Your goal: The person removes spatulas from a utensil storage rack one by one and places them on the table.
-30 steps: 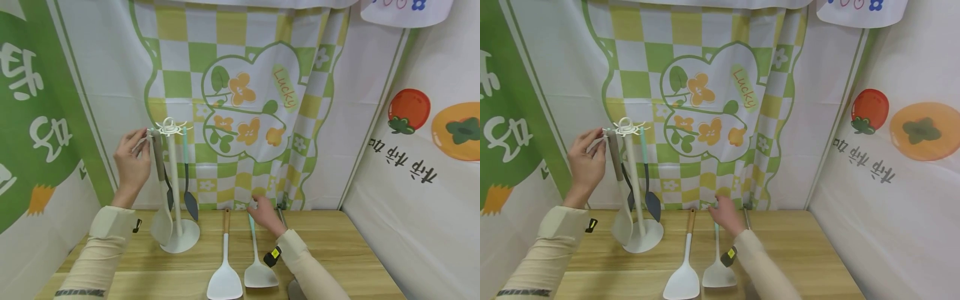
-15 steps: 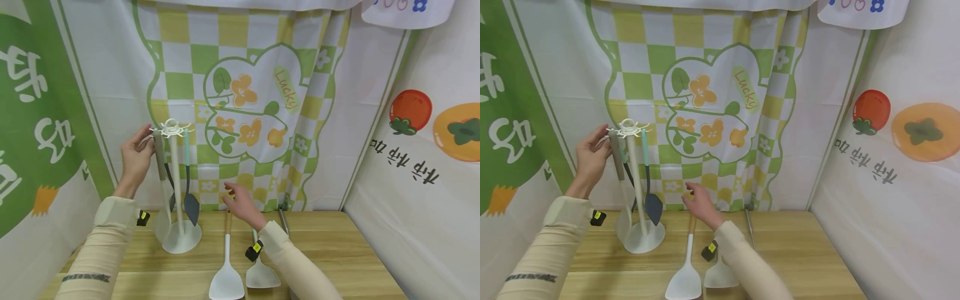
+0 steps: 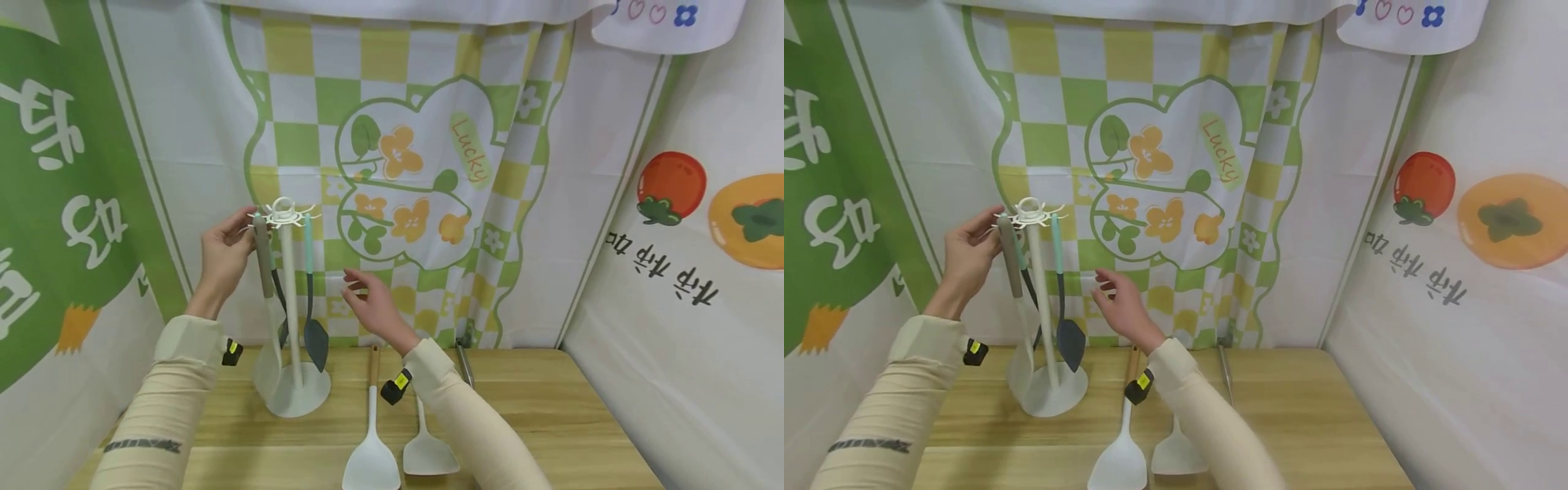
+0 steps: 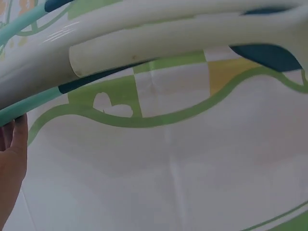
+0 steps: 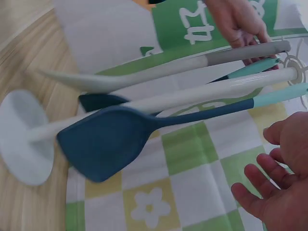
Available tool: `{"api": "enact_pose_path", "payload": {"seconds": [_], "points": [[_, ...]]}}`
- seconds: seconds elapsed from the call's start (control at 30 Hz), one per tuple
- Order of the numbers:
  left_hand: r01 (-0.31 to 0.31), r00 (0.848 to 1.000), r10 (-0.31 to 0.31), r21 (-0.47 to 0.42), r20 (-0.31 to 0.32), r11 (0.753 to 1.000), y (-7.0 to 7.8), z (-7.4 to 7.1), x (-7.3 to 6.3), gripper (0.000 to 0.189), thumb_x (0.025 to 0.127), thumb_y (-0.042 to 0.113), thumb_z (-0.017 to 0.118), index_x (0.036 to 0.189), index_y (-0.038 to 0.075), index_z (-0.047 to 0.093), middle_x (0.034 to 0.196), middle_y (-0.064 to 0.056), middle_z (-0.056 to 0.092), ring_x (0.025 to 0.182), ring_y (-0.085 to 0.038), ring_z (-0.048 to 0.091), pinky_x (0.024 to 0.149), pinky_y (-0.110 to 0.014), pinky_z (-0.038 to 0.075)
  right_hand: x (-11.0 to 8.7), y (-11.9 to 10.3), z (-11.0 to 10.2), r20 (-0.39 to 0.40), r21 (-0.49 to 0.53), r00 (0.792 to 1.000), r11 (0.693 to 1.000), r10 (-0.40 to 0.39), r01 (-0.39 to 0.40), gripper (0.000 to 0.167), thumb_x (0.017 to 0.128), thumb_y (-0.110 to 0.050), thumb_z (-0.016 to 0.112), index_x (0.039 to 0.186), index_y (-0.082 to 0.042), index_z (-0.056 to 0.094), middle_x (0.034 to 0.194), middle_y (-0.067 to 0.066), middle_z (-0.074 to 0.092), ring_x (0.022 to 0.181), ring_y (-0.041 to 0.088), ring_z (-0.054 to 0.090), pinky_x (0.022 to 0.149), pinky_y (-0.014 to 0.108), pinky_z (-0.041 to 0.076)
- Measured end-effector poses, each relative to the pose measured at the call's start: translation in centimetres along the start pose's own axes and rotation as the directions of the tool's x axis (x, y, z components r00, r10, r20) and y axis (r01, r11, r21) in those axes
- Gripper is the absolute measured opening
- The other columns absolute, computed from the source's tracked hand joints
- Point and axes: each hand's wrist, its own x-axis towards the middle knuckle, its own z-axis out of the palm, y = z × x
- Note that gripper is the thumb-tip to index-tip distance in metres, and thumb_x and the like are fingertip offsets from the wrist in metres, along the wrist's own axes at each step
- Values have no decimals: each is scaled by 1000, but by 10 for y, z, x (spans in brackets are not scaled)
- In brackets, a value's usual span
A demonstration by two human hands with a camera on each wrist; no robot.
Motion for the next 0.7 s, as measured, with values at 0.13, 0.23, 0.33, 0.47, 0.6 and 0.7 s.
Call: {"api": "enact_pose_path", "payload": {"seconds": [0.13,0.23,0.33,0.47,0.6,0.7], "points": [[-32,999,31,40,30,999,0,0,0,32,98,-6,59,129,-15,58,100,0,71,92,-11,74,80,-19,61,11,-8,8,-31,83,1000,997,6,-4,46,104,-10,59,147,2,49,137,22,59,121,34,61,101,41,57],[-42,998,39,62,44,997,1,0,0,28,99,-6,59,125,-15,59,100,0,71,92,-12,74,80,-19,62,19,-14,15,-49,148,999,989,2,6,48,103,-10,59,149,1,47,140,22,57,125,35,59,104,43,55],[-44,998,39,91,57,995,1,-2,0,27,99,-6,58,125,-15,58,101,1,73,93,-12,74,80,-18,61,25,-19,24,-57,198,998,980,-10,21,51,103,-10,59,150,1,45,143,22,55,130,36,56,106,44,54],[-49,996,40,122,78,991,2,-5,1,23,99,-6,57,122,-12,61,101,4,76,92,-12,74,80,-19,61,32,-24,34,-23,217,1000,976,-21,26,55,102,-9,61,153,-1,42,145,19,54,132,34,56,107,39,54],[-43,996,32,131,84,990,3,-5,2,20,99,-7,57,119,-10,63,99,6,76,90,-11,75,80,-19,61,36,-28,43,22,238,1000,971,-16,10,58,103,-8,60,156,-5,37,147,17,52,133,31,55,106,33,54],[-30,996,18,140,86,990,4,-4,3,22,99,-6,57,121,-12,61,98,6,76,89,-11,75,79,-19,61,38,-29,47,13,246,1000,969,-29,24,57,103,-6,58,156,-4,37,145,21,53,132,34,56,103,32,55]]}}
